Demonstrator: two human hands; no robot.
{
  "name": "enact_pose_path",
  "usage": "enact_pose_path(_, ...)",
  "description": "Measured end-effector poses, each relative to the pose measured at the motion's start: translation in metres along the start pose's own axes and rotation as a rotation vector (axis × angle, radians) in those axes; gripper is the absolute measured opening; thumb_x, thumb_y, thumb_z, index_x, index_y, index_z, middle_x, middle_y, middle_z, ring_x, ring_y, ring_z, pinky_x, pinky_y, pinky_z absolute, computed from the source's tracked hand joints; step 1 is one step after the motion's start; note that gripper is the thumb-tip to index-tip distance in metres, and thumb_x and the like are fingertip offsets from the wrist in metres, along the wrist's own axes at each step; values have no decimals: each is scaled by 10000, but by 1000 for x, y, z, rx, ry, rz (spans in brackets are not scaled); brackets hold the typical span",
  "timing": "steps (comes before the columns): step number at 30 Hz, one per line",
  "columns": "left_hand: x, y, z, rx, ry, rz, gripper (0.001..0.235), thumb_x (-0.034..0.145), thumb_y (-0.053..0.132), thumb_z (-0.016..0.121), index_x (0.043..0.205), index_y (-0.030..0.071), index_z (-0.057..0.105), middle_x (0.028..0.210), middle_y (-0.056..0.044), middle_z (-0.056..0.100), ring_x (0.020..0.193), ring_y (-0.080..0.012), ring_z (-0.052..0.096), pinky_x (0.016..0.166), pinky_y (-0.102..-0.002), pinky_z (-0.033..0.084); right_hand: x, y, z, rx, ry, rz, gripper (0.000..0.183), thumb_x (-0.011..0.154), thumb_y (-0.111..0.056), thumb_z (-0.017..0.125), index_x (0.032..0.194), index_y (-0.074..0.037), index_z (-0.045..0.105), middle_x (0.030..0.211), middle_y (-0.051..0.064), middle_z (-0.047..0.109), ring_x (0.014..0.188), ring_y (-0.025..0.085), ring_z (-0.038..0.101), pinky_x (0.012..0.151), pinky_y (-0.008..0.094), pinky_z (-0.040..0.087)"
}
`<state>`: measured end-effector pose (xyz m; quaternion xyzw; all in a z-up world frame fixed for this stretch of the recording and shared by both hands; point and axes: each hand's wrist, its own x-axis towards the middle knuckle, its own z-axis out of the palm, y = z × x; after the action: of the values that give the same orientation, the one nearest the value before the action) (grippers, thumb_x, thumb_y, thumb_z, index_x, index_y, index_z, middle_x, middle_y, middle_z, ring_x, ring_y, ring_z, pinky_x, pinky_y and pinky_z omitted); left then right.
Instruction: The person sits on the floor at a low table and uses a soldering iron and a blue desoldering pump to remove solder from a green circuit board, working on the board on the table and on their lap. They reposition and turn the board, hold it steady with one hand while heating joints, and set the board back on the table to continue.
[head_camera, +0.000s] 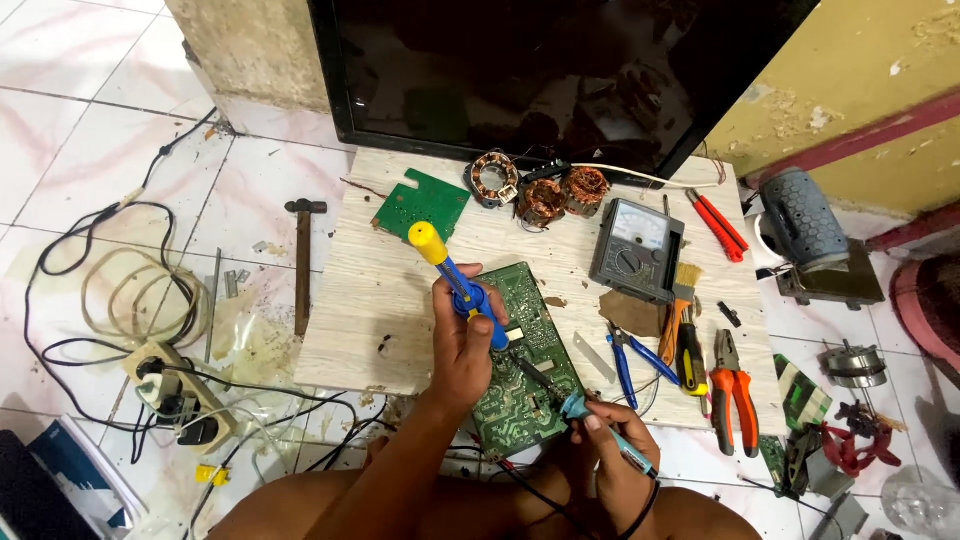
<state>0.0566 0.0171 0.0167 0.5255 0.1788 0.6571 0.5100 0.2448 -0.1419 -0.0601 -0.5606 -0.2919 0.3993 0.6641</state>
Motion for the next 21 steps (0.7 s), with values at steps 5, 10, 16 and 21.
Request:
enact_pose_path(5,1,0,0,13,-9,5,521,1105,425,470,1440,64,302,968,-34,532,871,-152,514,802,-330,431,0,-1,-1,-39,-16,-7,198,920,22,645,1085,128,676,1057,258,729,810,261,670,728,365,575)
enact_pose_path(10,0,-3,0,18,-8,26,501,1111,412,468,1437,65,310,958,-29,537,863,-148,514,795,-319,428,0,1,-1,-27,-7,-9,207,915,22,655,1092,128,672,1031,251,721,800,265,668,726,365,576)
enact_pose_path(16,-1,-3,0,19,-7,13,538,1104,455,479,1443,73,312,957,-29,544,861,-145,512,787,-319,421,-1,0,0,-19,4,4,181,919,23,650,1063,129,676,1074,259,726,815,261,662,723,364,565)
enact_pose_path(21,-1,-1,2,0,-13,-6,508,1104,411,480,1446,75,312,952,-30,539,875,-150,511,807,-323,424,0,3,-2,16,-9,-3,196,914,27,653,1080,131,671,1075,260,709,817,264,650,722,375,566)
